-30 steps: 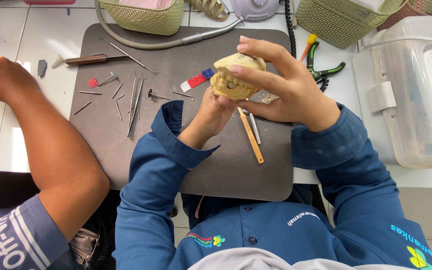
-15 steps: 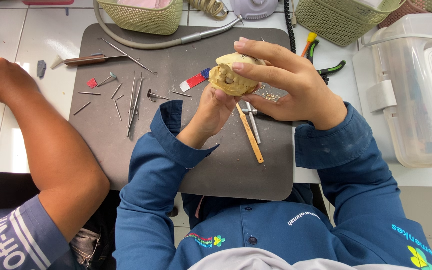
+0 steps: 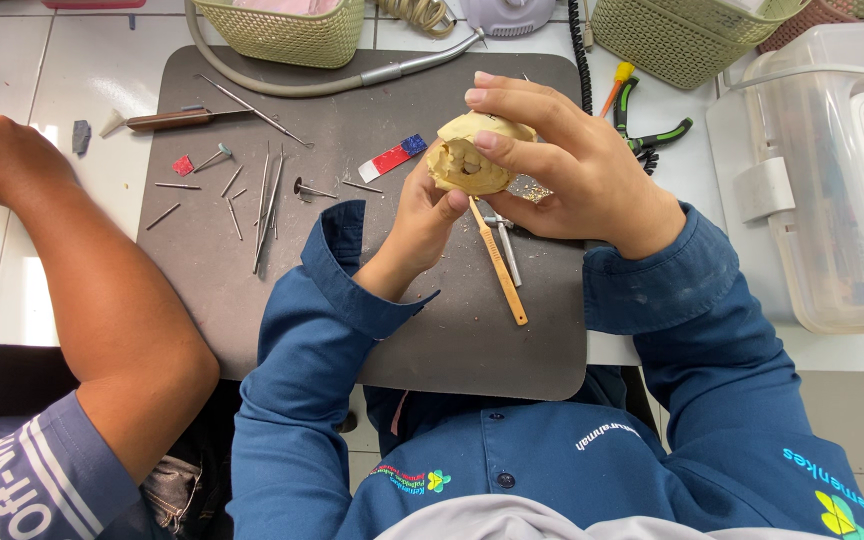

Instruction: The person handles a dental cast and a small tooth-like object, using a rotary handpiece to grind and shape the object. They repeatedly fit the object into the cast to check alignment, then continue grinding. The workspace contains dental tools and materials.

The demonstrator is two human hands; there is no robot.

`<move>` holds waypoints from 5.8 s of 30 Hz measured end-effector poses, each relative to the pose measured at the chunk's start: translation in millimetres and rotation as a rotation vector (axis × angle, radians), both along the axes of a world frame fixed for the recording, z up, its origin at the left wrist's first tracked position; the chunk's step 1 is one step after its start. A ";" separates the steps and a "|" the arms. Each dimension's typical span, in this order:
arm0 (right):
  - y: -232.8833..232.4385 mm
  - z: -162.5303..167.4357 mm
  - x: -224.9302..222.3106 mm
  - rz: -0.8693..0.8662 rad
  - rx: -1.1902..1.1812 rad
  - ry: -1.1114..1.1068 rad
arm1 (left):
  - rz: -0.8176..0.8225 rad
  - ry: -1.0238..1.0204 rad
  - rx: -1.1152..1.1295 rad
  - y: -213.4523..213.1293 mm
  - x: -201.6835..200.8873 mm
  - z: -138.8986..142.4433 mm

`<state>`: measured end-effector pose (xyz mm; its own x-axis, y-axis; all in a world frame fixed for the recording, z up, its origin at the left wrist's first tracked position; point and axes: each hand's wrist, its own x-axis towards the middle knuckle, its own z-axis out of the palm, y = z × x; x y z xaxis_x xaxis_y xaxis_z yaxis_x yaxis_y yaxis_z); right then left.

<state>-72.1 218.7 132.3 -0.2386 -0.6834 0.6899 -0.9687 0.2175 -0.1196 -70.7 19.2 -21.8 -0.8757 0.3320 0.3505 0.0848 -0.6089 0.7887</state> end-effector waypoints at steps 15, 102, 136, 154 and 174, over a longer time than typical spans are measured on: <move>-1.4 -4.1 -1.0 -0.031 -0.008 0.054 | 0.064 0.073 -0.058 -2.7 13.2 34.9; 56.9 47.9 73.3 -0.329 0.173 -0.019 | 0.150 -0.027 -0.083 59.0 59.2 60.2; 41.6 -8.6 68.7 -0.480 -0.039 0.040 | 0.022 -0.296 -0.129 57.2 59.9 64.6; 28.4 -10.9 37.6 -0.385 -0.031 -0.017 | -0.012 -0.351 -0.094 40.6 38.1 52.8; 48.1 -14.8 40.8 -0.416 -0.028 0.002 | -0.028 -0.290 -0.184 56.2 30.9 45.0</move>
<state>-31.3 266.9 117.5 -0.4895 -0.5101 0.7072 -0.7990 0.5873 -0.1294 -39.8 75.3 23.2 -0.9198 0.3918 0.0205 -0.1733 -0.4527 0.8746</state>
